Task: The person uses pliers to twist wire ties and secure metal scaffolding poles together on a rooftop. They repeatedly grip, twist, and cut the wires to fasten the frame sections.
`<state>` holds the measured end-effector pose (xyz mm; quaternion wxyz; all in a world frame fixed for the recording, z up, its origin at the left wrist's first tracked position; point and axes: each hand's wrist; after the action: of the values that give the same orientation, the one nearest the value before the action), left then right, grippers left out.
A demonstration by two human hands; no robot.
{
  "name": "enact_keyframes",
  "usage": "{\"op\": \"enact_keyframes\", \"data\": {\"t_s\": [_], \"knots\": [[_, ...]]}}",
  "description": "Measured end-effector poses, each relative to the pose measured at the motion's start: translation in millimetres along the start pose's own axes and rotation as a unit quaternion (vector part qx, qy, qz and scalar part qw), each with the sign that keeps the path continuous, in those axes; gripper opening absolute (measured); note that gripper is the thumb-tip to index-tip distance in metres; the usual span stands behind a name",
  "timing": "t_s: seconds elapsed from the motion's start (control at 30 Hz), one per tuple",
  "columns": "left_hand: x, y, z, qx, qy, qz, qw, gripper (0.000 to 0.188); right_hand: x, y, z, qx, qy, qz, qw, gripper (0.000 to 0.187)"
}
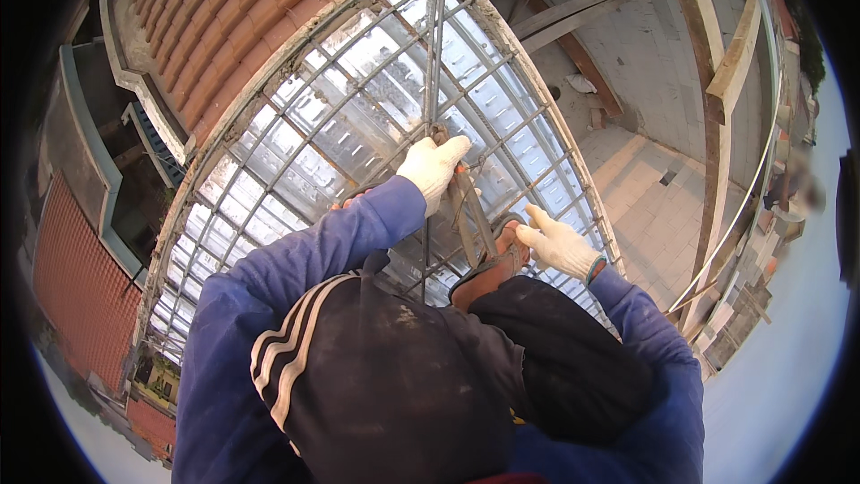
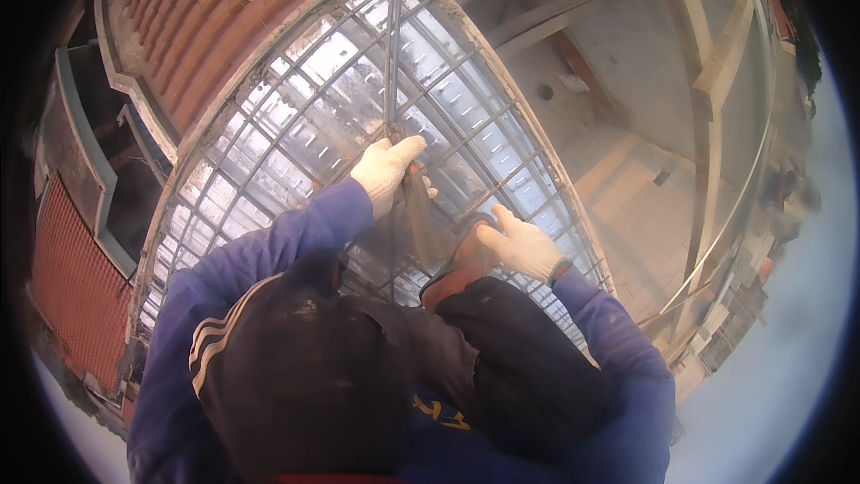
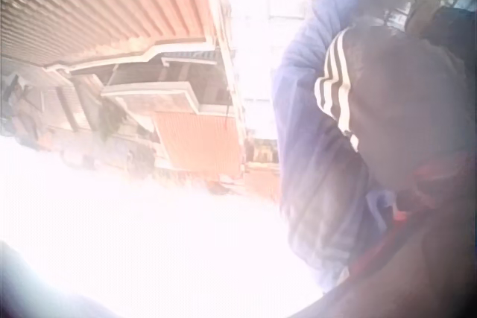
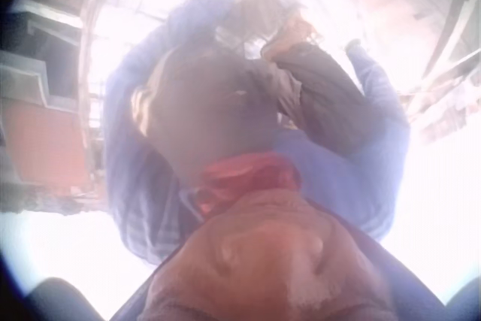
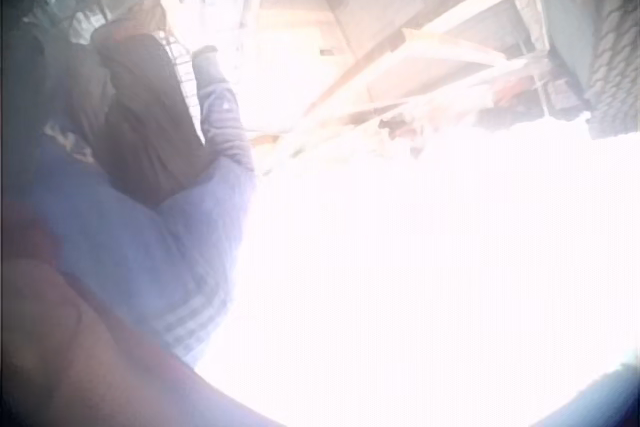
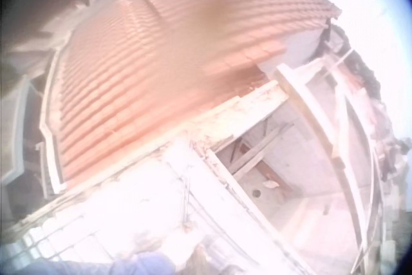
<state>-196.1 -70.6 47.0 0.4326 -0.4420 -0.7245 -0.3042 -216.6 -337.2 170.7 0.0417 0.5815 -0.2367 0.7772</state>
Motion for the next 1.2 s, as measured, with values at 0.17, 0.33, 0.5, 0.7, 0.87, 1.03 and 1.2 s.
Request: {"op": "enact_keyframes", "data": {"t_s": [0.17, 0.33, 0.5, 0.7, 0.87, 1.03, 1.2], "knots": [[-10.0, -3.0, -2.1, -0.012, 0.054, 0.000, 0.998, 0.041, 24.9, -111.7, 30.7, 0.140, 0.200, 0.213, 0.946, 0.073], [-6.9, -0.8, -29.5, 0.017, 0.088, -0.029, 0.996, 0.039, 21.2, -136.3, -8.6, 0.506, 0.178, 0.233, 0.811, 0.062], [7.5, 10.2, -48.2, 0.139, 0.081, -0.004, 0.987, 0.046, -2.3, -133.7, -12.1, 0.665, 0.289, 0.165, 0.669, 0.036], [-17.5, -13.4, -17.8, 0.063, 0.036, -0.027, 0.997, 0.061, -23.2, -128.6, 11.3, 0.649, 0.249, 0.162, 0.701, 0.027], [-3.4, -31.6, 17.0, -0.081, 0.019, -0.062, 0.995, 0.073, -34.7, -135.4, 70.2, 0.065, -0.045, -0.027, 0.997, 0.050], [-10.7, -39.2, 28.1, -0.059, -0.041, -0.079, 0.994, 0.050, -38.6, -136.3, 63.4, 0.113, -0.028, -0.032, 0.993, 0.054], [-19.9, -35.7, 34.8, -0.123, -0.071, -0.062, 0.988, 0.061, -48.9, -152.7, 72.6, 0.393, 0.030, 0.046, 0.918, 0.050]]}}
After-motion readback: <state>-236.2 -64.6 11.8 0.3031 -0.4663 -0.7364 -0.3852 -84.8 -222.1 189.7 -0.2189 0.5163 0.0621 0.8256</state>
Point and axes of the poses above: each hand's wrist, its own x-axis away from the middle knuckle, its own z-axis out of the back of the hand, y = z × x, and after that the axes turned 11 degrees about z, right-handed
